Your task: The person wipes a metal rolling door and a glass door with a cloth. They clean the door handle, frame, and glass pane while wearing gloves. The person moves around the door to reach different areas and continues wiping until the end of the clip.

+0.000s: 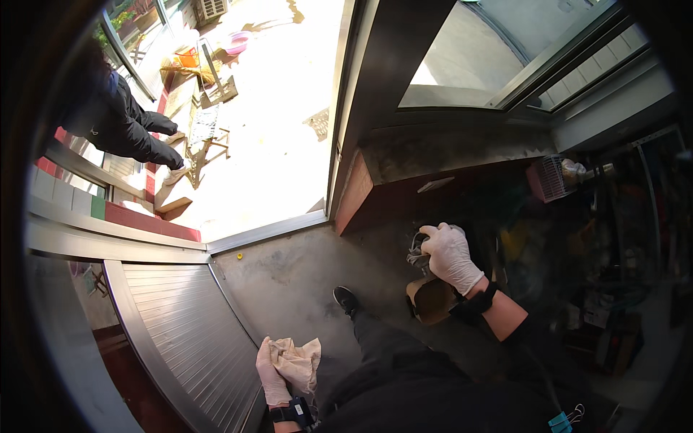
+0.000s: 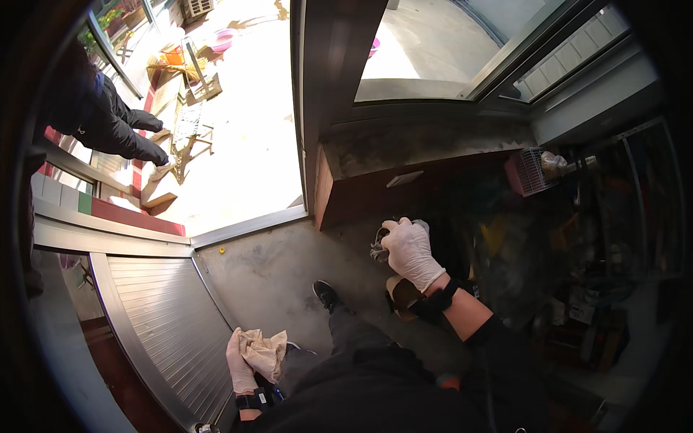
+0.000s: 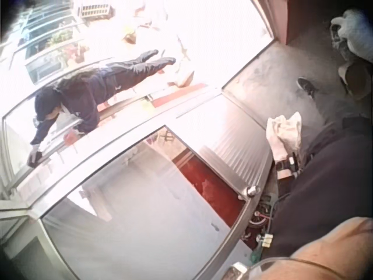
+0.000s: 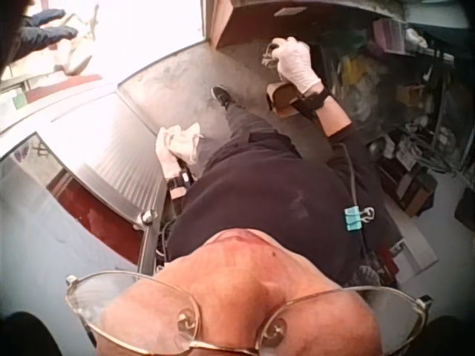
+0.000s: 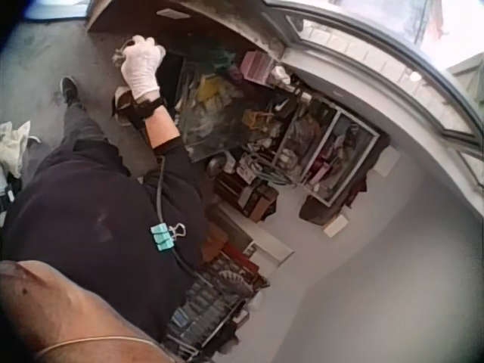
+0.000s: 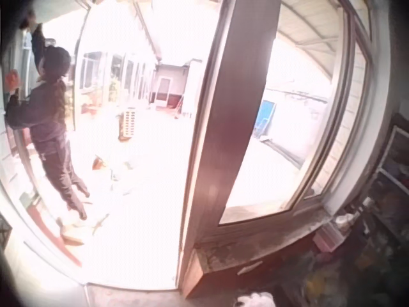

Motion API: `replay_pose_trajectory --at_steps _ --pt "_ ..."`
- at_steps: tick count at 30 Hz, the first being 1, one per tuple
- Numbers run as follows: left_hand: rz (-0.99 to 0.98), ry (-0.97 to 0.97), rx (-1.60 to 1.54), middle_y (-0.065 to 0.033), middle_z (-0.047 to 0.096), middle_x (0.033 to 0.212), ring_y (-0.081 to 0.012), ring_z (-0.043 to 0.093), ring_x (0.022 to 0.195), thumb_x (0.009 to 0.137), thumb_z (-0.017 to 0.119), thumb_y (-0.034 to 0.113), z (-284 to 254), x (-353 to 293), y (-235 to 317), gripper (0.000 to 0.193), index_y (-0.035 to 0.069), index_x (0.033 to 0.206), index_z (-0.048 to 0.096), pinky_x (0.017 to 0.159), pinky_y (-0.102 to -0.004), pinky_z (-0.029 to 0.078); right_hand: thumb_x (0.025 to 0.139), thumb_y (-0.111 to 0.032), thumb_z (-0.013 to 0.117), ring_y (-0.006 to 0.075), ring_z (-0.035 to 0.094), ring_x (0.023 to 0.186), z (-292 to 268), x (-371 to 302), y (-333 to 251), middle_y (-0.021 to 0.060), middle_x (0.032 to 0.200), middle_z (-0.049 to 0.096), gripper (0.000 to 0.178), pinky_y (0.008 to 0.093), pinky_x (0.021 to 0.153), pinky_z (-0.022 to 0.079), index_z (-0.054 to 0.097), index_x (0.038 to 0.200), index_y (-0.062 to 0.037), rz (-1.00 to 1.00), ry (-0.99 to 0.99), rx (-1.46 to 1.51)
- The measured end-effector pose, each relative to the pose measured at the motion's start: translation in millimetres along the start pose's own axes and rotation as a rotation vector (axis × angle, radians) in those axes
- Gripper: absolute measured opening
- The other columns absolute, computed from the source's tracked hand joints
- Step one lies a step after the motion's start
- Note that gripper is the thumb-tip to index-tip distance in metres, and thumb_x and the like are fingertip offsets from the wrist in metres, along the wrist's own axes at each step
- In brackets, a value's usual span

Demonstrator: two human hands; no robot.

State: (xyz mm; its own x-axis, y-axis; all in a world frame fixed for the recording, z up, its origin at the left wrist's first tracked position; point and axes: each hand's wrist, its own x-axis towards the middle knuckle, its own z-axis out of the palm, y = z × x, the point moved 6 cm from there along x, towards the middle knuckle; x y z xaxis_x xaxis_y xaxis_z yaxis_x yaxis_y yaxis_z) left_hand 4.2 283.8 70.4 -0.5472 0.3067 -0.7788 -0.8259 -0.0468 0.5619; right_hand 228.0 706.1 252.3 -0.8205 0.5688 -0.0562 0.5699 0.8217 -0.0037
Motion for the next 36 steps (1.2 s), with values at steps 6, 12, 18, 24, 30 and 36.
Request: replay_pose_trajectory --at_steps 6,12,18,24,30,36 --pt "-0.016 -0.054 0.042 -0.0047 0.063 0.082 -0.0164 0.061 0.076 0.098 0.057 0.023 69.3 -4.4 10.3 0.021 0.006 0.086 0.061 0.073 -0.0326 0.053 0.063 -0.003 0.066 0.0273 0.06 0.087 -83.0 61.0 89.2 0.0064 0.099 0.068 0.006 0.0382 0.071 0.048 0.071 0.066 -0.0062 0.043 0.294 -0.412" --pt "0.136 -0.089 -0.058 0.0013 0.058 0.073 -0.0092 0.054 0.068 0.098 0.058 0.016 54.6 -16.2 33.6 0.026 0.008 0.073 0.058 0.067 -0.0252 0.049 0.067 -0.002 0.066 0.0288 0.06 0.091 -32.0 162.9 78.9 0.0062 0.098 0.066 0.012 0.0397 0.073 0.049 0.07 0.075 -0.0093 -0.195 0.411 -0.219" --pt "0.422 0.257 -0.106 -0.0101 0.067 0.121 -0.0183 0.064 0.109 0.102 0.057 0.018 -31.8 -47.6 72.1 0.033 -0.002 0.128 0.063 0.097 -0.0306 0.052 0.071 0.01 0.059 0.0388 0.045 0.129 -22.8 167.3 30.7 0.0167 0.145 0.047 0.071 0.0469 0.109 0.038 0.053 0.14 -0.0092 -0.124 0.551 0.162" --pt "0.535 0.324 -0.36 -0.0116 0.062 0.127 -0.0215 0.061 0.116 0.102 0.057 0.022 -82.5 -79.5 108.7 0.039 -0.001 0.134 0.056 0.1 -0.0339 0.051 0.087 -0.013 0.07 0.041 0.049 0.131 -20.3 168.5 60.5 0.0203 0.156 0.036 0.051 0.0426 0.102 0.048 0.056 0.136 -0.0066 -0.022 0.449 -0.047" --pt "0.691 0.272 -0.426 -0.0136 0.055 0.136 -0.0236 0.054 0.126 0.1 0.052 0.012 -138.5 -122.9 125.0 0.045 -0.004 0.142 0.046 0.109 -0.037 0.043 0.087 -0.002 0.059 0.0401 0.054 0.125 7.0 193.7 70.3 0.0229 0.141 0.052 0.043 0.0434 0.103 0.047 0.06 0.13 -0.0034 -0.042 0.477 -0.108" --pt "0.641 0.35 -0.528 -0.0127 0.056 0.134 -0.0235 0.053 0.127 0.099 0.049 0.01 -202.5 -154.8 96.6 0.042 -0.002 0.14 0.047 0.109 -0.038 0.042 0.082 0.009 0.056 0.0338 0.053 0.128 -5.5 190.9 66.2 0.0171 0.137 0.056 0.056 0.0412 0.108 0.045 0.056 0.136 -0.0047 -0.157 0.826 0.118"
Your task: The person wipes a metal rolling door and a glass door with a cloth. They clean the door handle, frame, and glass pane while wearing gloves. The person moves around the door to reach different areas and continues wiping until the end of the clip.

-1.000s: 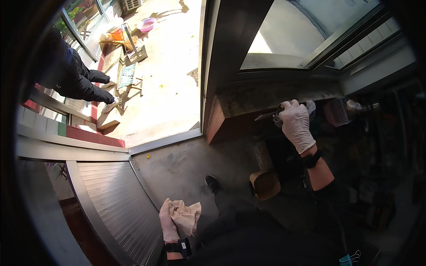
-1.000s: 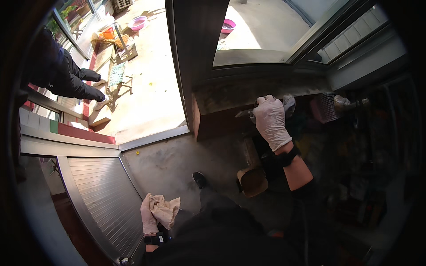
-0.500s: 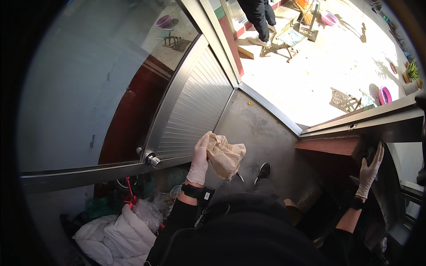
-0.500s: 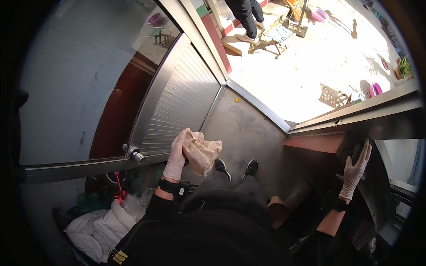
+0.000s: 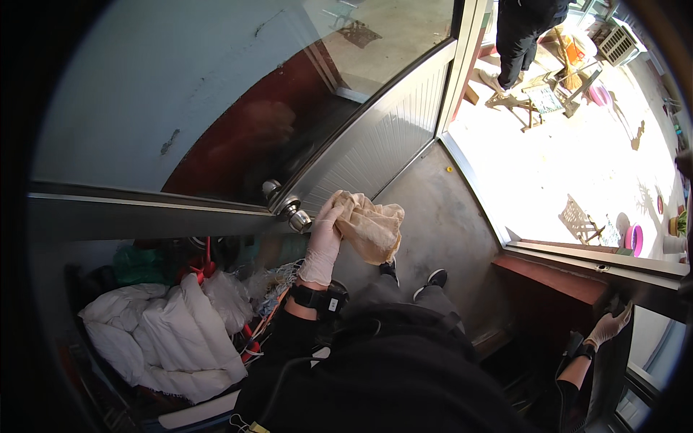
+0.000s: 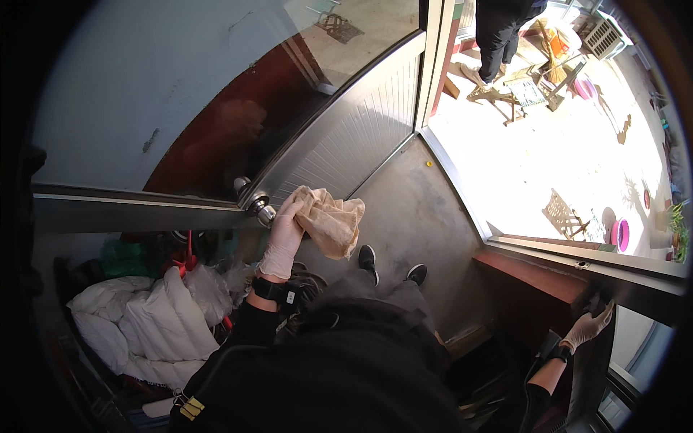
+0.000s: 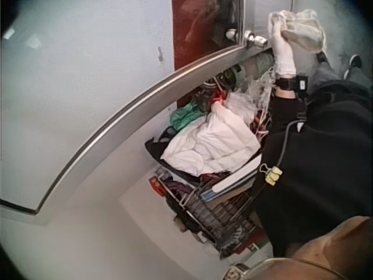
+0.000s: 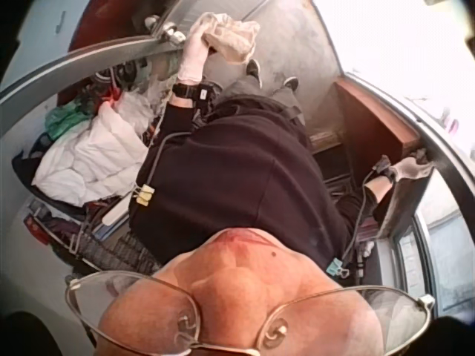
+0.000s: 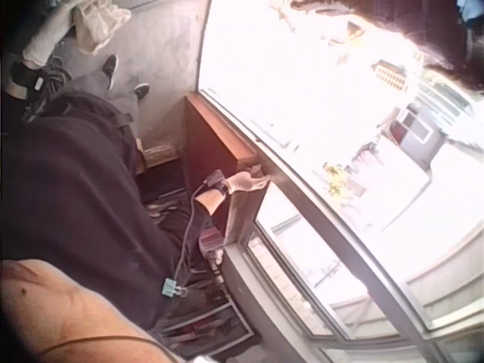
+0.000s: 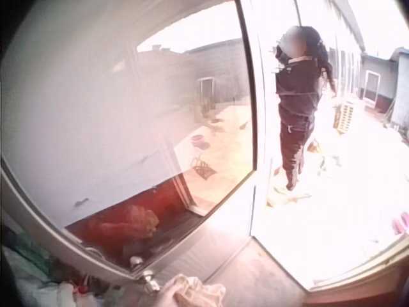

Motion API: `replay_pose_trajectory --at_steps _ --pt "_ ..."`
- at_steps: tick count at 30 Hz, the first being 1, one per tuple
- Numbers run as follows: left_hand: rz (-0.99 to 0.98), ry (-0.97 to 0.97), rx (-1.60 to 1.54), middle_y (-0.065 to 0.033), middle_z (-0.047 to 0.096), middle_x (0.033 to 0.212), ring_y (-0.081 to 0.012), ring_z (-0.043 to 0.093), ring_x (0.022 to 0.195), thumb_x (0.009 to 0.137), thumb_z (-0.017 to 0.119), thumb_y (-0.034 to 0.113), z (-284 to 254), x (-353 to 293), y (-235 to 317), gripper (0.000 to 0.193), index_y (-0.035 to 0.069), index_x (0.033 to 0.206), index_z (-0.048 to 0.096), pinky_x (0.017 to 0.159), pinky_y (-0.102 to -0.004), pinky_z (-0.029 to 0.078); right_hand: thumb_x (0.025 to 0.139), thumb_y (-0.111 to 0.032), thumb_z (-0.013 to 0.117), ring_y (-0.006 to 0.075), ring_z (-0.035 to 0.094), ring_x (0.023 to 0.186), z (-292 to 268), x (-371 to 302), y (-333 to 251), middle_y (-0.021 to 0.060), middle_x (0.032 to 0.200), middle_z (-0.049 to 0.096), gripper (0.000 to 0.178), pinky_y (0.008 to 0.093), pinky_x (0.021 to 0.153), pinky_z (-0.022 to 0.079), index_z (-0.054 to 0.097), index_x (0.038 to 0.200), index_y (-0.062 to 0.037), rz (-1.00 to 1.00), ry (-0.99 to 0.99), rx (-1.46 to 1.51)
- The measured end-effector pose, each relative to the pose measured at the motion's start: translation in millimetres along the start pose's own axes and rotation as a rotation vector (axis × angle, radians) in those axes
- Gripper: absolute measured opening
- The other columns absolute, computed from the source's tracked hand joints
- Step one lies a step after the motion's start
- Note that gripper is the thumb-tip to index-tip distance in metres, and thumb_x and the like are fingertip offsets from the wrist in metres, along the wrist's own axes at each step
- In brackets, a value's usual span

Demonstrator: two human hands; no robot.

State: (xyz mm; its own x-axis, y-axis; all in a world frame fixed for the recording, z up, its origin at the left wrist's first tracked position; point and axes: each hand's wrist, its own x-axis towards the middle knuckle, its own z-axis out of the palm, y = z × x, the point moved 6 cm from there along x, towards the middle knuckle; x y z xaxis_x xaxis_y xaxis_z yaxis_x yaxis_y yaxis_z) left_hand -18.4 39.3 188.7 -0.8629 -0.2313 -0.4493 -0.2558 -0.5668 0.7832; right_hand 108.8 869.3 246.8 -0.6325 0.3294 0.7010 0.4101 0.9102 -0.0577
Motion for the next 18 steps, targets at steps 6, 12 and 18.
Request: replay_pose_trajectory --at_steps 6,12,18 --pt "0.018 0.066 -0.001 -0.012 0.055 0.136 -0.0234 0.052 0.127 0.097 0.052 0.008 -36.0 -6.6 2.9 0.044 -0.002 0.14 0.047 0.11 -0.0391 0.04 0.077 0.009 0.056 0.0325 0.052 0.127 31.1 -5.3 4.6 0.0156 0.133 0.059 0.055 0.0419 0.111 0.04 0.061 0.13 -0.005 0.115 -0.248 -0.009" --pt "0.062 0.004 -0.015 -0.0117 0.056 0.132 -0.0252 0.053 0.125 0.096 0.056 0.008 -35.9 -11.4 -7.3 0.04 0.002 0.135 0.051 0.109 -0.042 0.042 0.085 -0.013 0.065 0.0342 0.051 0.131 -1.4 3.8 -41.6 0.0204 0.143 0.052 0.044 0.0435 0.106 0.045 0.064 0.129 -0.0097 -0.082 -0.24 -0.506" --pt "0.062 0.039 0.0 -0.0112 0.056 0.133 -0.0249 0.053 0.126 0.089 0.056 0.0 -15.7 -28.3 -31.2 0.05 0.001 0.139 0.048 0.109 -0.0406 0.043 0.091 -0.006 0.063 0.0298 0.056 0.125 -8.2 -29.6 -140.9 0.0178 0.135 0.059 0.039 0.0392 0.101 0.047 0.064 0.13 -0.009 0.084 -0.288 0.143"
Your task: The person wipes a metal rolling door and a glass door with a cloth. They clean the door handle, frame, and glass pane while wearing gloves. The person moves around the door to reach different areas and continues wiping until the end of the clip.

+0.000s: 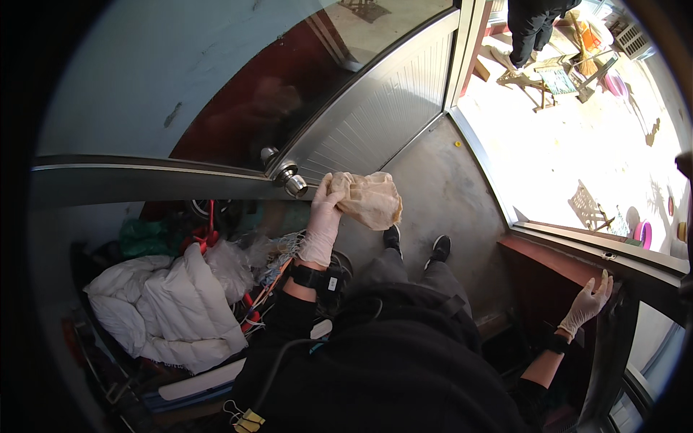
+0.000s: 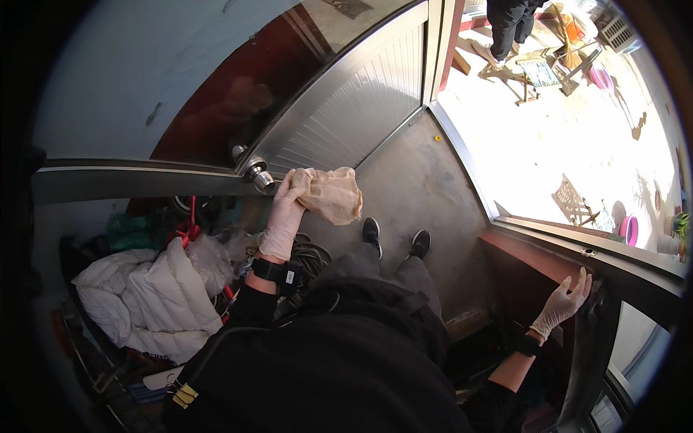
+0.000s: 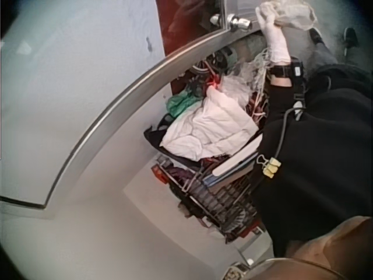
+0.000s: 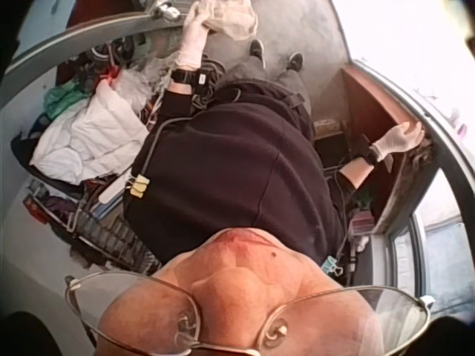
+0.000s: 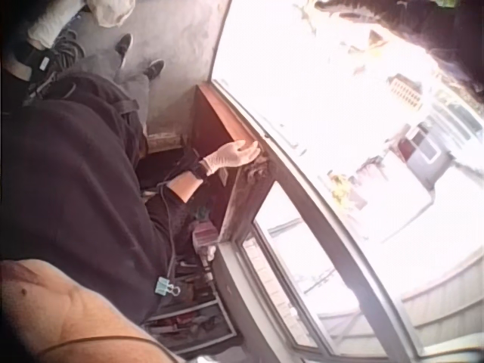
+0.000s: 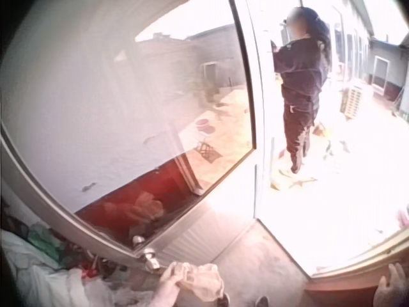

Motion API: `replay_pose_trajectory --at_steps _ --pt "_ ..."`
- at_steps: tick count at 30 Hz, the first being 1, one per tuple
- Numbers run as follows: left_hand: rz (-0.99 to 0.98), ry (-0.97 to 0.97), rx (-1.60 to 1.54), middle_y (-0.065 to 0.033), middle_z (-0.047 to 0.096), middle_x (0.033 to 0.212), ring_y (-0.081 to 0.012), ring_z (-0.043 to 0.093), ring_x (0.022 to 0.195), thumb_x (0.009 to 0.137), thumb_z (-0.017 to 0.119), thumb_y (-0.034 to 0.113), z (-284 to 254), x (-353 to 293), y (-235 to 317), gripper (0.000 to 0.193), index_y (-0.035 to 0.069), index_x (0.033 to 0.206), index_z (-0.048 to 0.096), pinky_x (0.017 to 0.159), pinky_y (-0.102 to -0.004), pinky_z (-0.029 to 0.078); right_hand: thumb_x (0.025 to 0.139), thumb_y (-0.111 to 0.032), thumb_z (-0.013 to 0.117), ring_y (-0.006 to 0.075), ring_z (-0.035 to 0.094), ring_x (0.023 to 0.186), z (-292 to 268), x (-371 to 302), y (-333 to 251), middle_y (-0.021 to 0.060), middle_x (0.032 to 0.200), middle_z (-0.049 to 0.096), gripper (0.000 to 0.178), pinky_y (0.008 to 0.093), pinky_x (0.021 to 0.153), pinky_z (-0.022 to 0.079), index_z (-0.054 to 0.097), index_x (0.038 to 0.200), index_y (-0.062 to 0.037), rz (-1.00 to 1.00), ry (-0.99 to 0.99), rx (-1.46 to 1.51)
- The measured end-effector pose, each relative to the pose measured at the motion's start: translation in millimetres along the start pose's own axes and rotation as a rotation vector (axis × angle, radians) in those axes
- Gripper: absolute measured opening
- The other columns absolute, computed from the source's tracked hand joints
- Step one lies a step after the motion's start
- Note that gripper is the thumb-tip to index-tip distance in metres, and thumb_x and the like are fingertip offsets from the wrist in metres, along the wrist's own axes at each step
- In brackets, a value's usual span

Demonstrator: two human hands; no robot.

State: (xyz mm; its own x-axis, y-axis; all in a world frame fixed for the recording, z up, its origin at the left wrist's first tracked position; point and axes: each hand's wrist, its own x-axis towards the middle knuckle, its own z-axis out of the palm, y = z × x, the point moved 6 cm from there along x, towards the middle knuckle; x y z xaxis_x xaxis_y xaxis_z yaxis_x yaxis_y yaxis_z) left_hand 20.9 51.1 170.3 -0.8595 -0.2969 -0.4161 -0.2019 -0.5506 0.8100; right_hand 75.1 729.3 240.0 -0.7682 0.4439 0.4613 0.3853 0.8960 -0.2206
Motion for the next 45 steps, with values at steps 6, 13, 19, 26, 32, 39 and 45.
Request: replay_pose_trajectory --at_steps 6,13,19,26,32,39,45 --pt "-0.074 -0.044 0.148 -0.0131 0.052 0.142 -0.0222 0.051 0.129 0.087 0.051 -0.006 37.4 -25.9 -39.2 0.061 -0.001 0.147 0.043 0.108 -0.0342 0.043 0.093 -0.001 0.061 0.0153 0.064 0.09 84.4 -76.1 -184.0 0.0091 0.109 0.068 0.032 0.0275 0.081 0.052 0.064 0.125 -0.0036 -0.023 -0.869 0.895" --pt "-0.037 -0.099 0.184 -0.0154 0.057 0.136 -0.0222 0.056 0.125 0.091 0.049 -0.004 55.3 -60.6 -60.5 0.047 -0.006 0.138 0.052 0.109 -0.0328 0.041 0.09 -0.02 0.066 0.036 0.064 0.106 70.6 -143.7 -339.5 0.0177 0.115 0.067 0.038 0.0417 0.092 0.052 0.063 0.127 -0.0094 -0.502 -1.282 1.016" --pt "-0.236 -0.077 0.196 -0.0227 0.056 0.133 -0.0341 0.056 0.124 0.086 0.046 0.003 25.3 -55.7 -71.2 0.05 -0.007 0.134 0.051 0.109 -0.0449 0.044 0.095 -0.03 0.06 0.0361 0.063 0.107 91.2 -131.6 -320.1 0.0167 0.112 0.068 0.035 0.0442 0.093 0.051 0.065 0.125 -0.0122 -0.445 -1.32 0.709" --pt "-0.3 -0.32 0.322 -0.0151 0.058 0.126 -0.0279 0.057 0.12 0.089 0.046 0.001 86.9 14.3 -83.2 0.041 -0.002 0.129 0.055 0.109 -0.0432 0.044 0.09 -0.032 0.068 0.0364 0.057 0.12 82.9 -95.7 -255.8 0.0177 0.13 0.06 0.053 0.0429 0.102 0.047 0.055 0.139 -0.0167 -0.078 -1.124 0.777" --pt "-0.381 -0.538 0.125 -0.011 0.049 0.145 -0.0255 0.046 0.134 0.098 0.047 0.001 190.7 31.2 -105.7 0.046 0.004 0.144 0.047 0.116 -0.0411 0.035 0.089 -0.029 0.071 0.0435 0.026 0.147 112.8 -100.0 -296.3 0.0248 0.16 0.025 0.079 0.049 0.117 0.032 0.031 0.156 -0.0203 -0.183 -0.86 1.002" --pt "-0.365 -0.339 0.078 -0.0121 0.021 0.163 -0.0317 0.028 0.146 0.102 0.052 0.047 123.6 8.8 -68.8 0.081 0.017 0.161 0.005 0.113 -0.0579 0.034 0.102 -0.006 0.048 0.0129 0.061 0.109 158.2 -146.9 -376.4 0.0085 0.13 0.06 0.049 0.0256 0.094 0.051 0.039 0.149 0.0016 0.638 -1.56 1.635" --pt "-0.414 -0.04 0.28 -0.021 0.053 0.139 -0.0318 0.057 0.123 0.102 0.055 0.04 -64.5 -10.2 -19.6 0.058 0.003 0.145 0.043 0.096 -0.0457 0.052 0.102 -0.01 0.05 0.014 0.067 0.088 186.9 -178.9 -399.1 0.0093 0.113 0.067 0.035 0.0271 0.075 0.057 0.057 0.135 0.0007 0.742 -1.685 1.36"
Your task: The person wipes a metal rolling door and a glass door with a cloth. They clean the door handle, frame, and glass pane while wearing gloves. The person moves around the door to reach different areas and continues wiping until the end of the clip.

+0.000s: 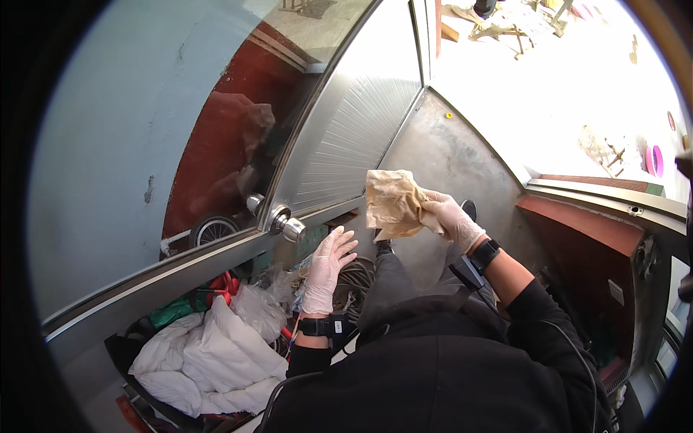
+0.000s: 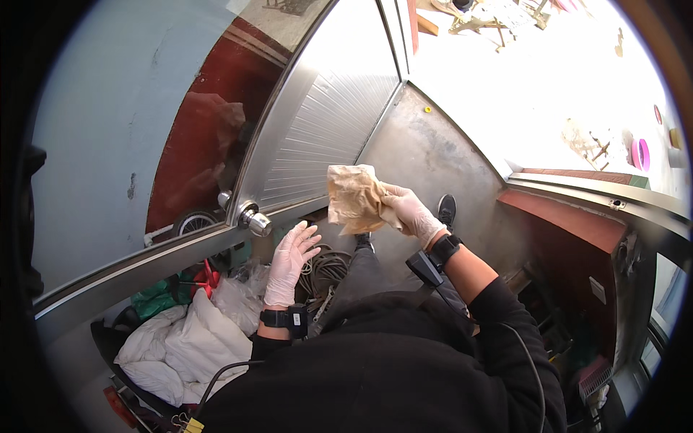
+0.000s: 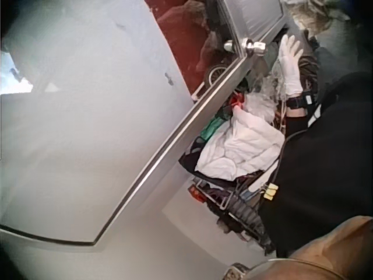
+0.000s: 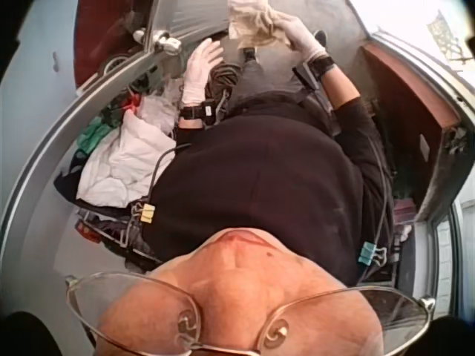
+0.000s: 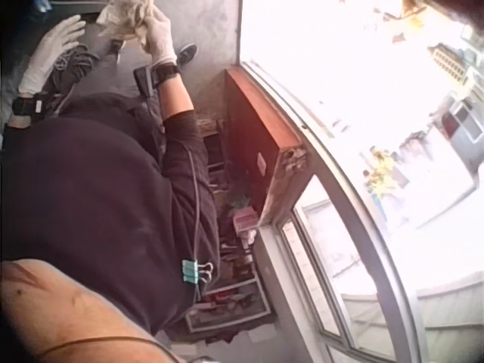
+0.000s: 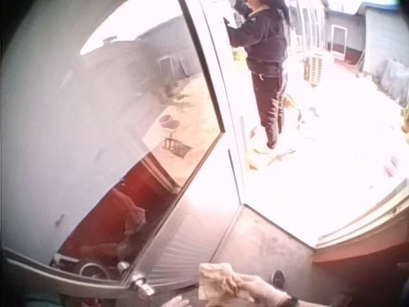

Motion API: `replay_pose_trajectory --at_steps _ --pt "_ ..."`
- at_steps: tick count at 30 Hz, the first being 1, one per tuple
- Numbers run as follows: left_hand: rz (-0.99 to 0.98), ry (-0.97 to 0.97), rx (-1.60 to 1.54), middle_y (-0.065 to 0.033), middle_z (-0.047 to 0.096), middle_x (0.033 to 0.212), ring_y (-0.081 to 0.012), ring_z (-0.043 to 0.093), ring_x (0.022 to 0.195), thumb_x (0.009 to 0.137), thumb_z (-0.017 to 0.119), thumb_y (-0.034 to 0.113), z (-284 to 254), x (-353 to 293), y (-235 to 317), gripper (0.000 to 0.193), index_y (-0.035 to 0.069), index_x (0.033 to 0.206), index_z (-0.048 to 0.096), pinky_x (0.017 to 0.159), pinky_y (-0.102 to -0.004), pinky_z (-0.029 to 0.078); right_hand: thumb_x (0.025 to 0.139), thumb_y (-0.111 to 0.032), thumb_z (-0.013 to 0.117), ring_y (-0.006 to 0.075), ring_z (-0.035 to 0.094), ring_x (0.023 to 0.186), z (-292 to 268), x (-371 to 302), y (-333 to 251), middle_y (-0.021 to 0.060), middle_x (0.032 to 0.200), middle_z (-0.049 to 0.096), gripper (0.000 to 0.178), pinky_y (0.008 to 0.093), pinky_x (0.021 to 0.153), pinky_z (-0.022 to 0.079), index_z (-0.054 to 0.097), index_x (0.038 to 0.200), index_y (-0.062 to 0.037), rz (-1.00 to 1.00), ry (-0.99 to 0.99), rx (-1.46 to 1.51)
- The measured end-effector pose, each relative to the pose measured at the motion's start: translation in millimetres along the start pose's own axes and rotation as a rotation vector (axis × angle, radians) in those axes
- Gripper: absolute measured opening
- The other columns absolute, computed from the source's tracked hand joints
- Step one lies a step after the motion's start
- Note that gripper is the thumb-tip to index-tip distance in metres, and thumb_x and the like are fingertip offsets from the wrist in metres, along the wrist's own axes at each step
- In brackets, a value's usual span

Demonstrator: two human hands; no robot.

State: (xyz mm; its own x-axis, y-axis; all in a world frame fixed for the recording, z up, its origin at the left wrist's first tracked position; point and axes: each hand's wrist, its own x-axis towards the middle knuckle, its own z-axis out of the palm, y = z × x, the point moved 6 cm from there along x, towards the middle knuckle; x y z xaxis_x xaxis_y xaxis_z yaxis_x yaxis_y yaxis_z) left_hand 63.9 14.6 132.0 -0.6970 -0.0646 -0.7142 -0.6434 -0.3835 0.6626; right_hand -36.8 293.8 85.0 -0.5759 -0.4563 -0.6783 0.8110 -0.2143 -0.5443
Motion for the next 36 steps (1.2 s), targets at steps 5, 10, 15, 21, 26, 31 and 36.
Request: replay_pose_trajectory --at_steps 5,10,15,21,26,31,36 --pt "-0.042 0.408 -0.12 -0.0214 0.054 0.139 -0.034 0.062 0.114 0.099 0.061 0.028 -167.0 -25.6 -7.8 0.057 0.006 0.146 0.038 0.091 -0.0473 0.051 0.099 -0.011 0.055 0.0126 0.065 0.086 57.2 41.3 20.6 0.0064 0.105 0.069 0.028 0.0255 0.072 0.055 0.064 0.122 0.0021 -0.273 0.177 0.071" --pt "0.469 0.293 0.13 -0.0115 0.044 0.149 -0.0271 0.048 0.132 0.091 0.065 0.002 -221.1 -67.2 94.9 0.068 0.007 0.151 0.034 0.11 -0.0457 0.038 0.091 -0.009 0.065 0.0128 0.06 0.099 156.8 88.5 -38.5 0.0049 0.109 0.064 0.021 0.0276 0.088 0.049 0.066 0.111 -0.0004 -0.814 0.261 -0.068" --pt "0.626 0.017 0.342 -0.0097 0.042 0.149 -0.025 0.042 0.137 0.084 0.07 -0.006 -183.4 -75.7 141.2 0.076 0.008 0.151 0.036 0.117 -0.0462 0.03 0.081 -0.008 0.073 0.0264 0.064 0.096 225.6 96.1 -43.5 0.0157 0.105 0.063 0.015 0.0319 0.087 0.05 0.065 0.092 -0.0026 -1.096 0.438 -0.411" --pt "0.597 0.116 0.449 -0.0092 0.051 0.139 -0.026 0.052 0.126 0.098 0.064 0.014 -182.9 -65.2 144.4 0.047 0.005 0.141 0.047 0.111 -0.0497 0.042 0.079 -0.004 0.072 0.0108 0.056 0.081 252.6 117.0 29.2 0.0053 0.088 0.059 0.013 0.0286 0.072 0.049 0.059 0.077 -0.001 -0.685 0.087 0.0" --pt "0.637 0.125 0.338 -0.0085 0.052 0.136 -0.0247 0.052 0.126 0.1 0.059 0.014 -179.2 -70.5 142.9 0.044 0.005 0.141 0.046 0.109 -0.0531 0.044 0.081 -0.007 0.075 0.0075 0.053 0.077 252.0 118.9 16.8 0.0009 0.082 0.057 0.016 0.0261 0.072 0.049 0.06 0.08 -0.0031 -0.875 0.04 -0.136" --pt "0.613 0.171 0.43 -0.0073 0.048 0.141 -0.0244 0.049 0.128 0.1 0.061 0.017 -180.3 -72.1 145.6 0.047 0.009 0.144 0.045 0.109 -0.0523 0.044 0.077 -0.007 0.077 0.0137 0.057 0.079 223.6 154.3 52.6 0.0056 0.084 0.061 0.016 0.0299 0.074 0.05 0.062 0.081 -0.0023 -0.572 0.238 -0.044" --pt "0.622 0.251 0.473 -0.0073 0.046 0.143 -0.0255 0.048 0.13 0.101 0.06 0.019 -194.8 -68.6 141.6 0.046 0.01 0.144 0.045 0.109 -0.0531 0.043 0.077 -0.012 0.077 0.013 0.059 0.083 206.9 172.5 72.7 0.0064 0.088 0.064 0.02 0.0291 0.078 0.05 0.065 0.088 -0.0026 -0.553 0.303 -0.065"
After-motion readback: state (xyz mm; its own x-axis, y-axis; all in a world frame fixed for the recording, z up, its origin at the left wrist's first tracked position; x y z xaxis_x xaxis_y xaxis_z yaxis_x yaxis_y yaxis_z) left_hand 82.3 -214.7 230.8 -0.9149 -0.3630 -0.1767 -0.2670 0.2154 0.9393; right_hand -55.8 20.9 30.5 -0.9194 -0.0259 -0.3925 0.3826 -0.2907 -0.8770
